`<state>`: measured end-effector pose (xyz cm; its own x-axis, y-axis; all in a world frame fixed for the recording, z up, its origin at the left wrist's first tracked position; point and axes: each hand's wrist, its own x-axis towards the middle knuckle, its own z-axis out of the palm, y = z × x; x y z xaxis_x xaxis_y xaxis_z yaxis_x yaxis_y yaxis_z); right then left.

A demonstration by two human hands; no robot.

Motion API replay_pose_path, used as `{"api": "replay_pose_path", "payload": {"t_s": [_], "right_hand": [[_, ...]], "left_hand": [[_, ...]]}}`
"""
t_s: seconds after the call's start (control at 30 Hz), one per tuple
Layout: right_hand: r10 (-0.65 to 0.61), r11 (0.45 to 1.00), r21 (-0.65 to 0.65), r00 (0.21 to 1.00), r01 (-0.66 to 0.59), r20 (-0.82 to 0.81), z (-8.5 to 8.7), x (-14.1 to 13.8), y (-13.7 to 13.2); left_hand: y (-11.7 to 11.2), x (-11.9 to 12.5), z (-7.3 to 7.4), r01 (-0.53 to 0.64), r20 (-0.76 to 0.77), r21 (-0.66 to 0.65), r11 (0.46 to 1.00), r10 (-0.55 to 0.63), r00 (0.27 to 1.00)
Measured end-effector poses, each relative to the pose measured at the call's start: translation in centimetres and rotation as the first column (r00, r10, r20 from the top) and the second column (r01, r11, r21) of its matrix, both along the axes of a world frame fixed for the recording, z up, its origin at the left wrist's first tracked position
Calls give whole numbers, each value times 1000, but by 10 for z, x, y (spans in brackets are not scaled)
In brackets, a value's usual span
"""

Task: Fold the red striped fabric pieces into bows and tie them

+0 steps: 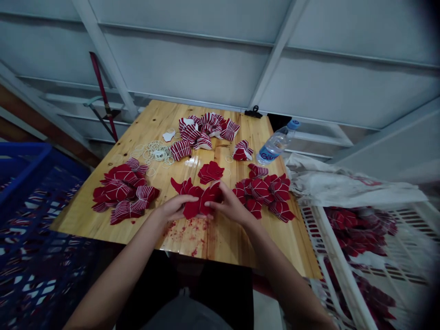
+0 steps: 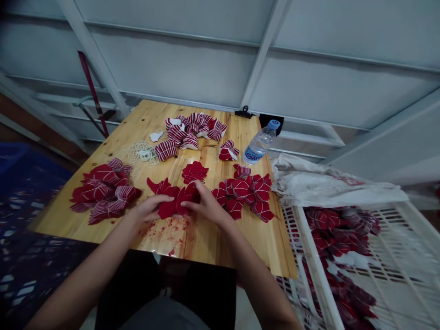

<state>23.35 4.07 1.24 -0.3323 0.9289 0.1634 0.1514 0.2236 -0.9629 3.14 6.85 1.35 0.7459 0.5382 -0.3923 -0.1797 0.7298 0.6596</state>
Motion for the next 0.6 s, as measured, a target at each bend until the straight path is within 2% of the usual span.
{"api": "replay_pose_path", "payload": {"t_s": [0.1, 0.17, 0.3, 0.4, 0.47, 0.53, 0.6], "right_hand": [[-27, 998, -51, 996, 23, -85, -4, 3, -4], [-17, 998, -69, 994, 10, -104, 0, 3, -5], [129, 991, -35, 991, -129, -20, 24, 7, 1], [134, 991, -21, 991, -135, -17, 45, 16, 4], [133, 990, -33, 991, -134, -33, 53, 18, 5], [181, 983, -20, 983, -180, 38, 54, 14, 4], [197, 976, 60, 964, -210, 180, 49, 5, 4]], "left_hand": [[-2, 0, 0, -86, -69, 7, 996, 87, 994], [-3, 1, -1, -148, -130, 11, 989, 148, 980], [-2, 2, -3, -204, -152, 28, 979, 206, 967], [1, 7, -4, -281, -156, 61, 958, 287, 945], [1, 13, -3, -302, -139, 71, 951, 309, 941], [-2, 20, -2, -301, -89, 66, 951, 306, 948], [-7, 25, -3, -299, -31, 53, 953, 301, 953]]}}
